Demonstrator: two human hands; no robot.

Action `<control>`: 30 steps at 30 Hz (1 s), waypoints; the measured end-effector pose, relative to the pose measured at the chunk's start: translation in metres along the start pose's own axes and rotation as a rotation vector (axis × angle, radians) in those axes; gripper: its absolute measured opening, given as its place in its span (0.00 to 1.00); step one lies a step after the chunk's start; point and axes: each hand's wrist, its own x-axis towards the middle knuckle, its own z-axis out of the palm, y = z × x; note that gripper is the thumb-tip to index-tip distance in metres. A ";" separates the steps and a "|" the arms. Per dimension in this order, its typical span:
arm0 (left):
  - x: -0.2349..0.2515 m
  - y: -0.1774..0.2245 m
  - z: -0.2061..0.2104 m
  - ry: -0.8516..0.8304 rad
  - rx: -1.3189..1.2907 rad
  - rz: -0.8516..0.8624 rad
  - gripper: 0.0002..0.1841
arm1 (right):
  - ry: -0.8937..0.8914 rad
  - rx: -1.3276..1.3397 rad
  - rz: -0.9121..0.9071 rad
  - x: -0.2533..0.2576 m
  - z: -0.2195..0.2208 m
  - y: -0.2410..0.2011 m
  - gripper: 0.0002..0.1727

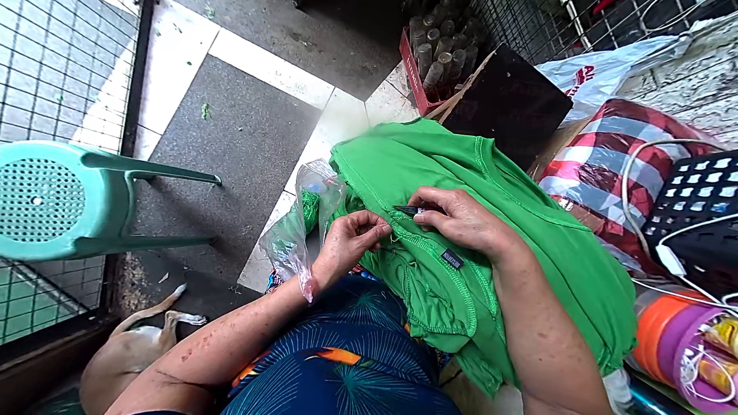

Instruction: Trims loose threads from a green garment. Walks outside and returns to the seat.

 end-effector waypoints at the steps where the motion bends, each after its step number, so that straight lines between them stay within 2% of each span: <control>1: -0.001 0.000 -0.003 -0.029 0.004 0.013 0.03 | 0.024 0.047 0.003 -0.001 0.000 0.000 0.07; 3: -0.005 0.002 -0.011 -0.154 0.059 0.046 0.02 | 0.090 0.137 0.015 -0.004 0.000 0.002 0.08; 8: -0.019 0.015 -0.013 -0.557 0.297 0.148 0.12 | 0.318 0.256 -0.018 -0.003 0.006 0.002 0.13; 11: -0.027 0.022 -0.006 -0.750 0.363 0.274 0.12 | 0.360 0.246 -0.054 0.001 0.004 -0.010 0.13; 13: -0.029 0.028 -0.005 -0.867 0.354 0.293 0.11 | 0.380 0.212 -0.085 0.003 0.002 -0.017 0.14; 16: -0.031 0.034 -0.008 -0.875 0.339 0.284 0.11 | 0.351 0.123 -0.098 0.014 0.003 -0.035 0.24; 19: -0.032 0.042 -0.010 -0.870 0.339 0.344 0.11 | 0.172 -0.045 -0.034 0.033 0.013 -0.067 0.41; 20: -0.033 0.044 -0.009 -0.881 0.327 0.384 0.10 | 0.094 -0.119 -0.011 0.040 0.020 -0.077 0.42; 21: -0.034 0.046 -0.009 -0.888 0.310 0.429 0.10 | 0.051 -0.178 -0.015 0.047 0.028 -0.083 0.36; 23: -0.037 0.049 -0.014 -0.818 0.292 0.494 0.11 | 0.083 -0.235 -0.066 0.053 0.043 -0.085 0.14; 24: -0.038 0.050 -0.022 -0.708 0.318 0.503 0.12 | 0.107 -0.215 -0.081 0.053 0.045 -0.083 0.09; 28: -0.029 0.041 -0.065 -0.087 0.684 0.430 0.08 | 0.184 -0.036 -0.144 0.036 0.034 -0.074 0.04; 30: -0.017 0.030 -0.083 0.078 0.896 0.361 0.06 | 0.216 -0.019 -0.206 0.032 0.034 -0.069 0.04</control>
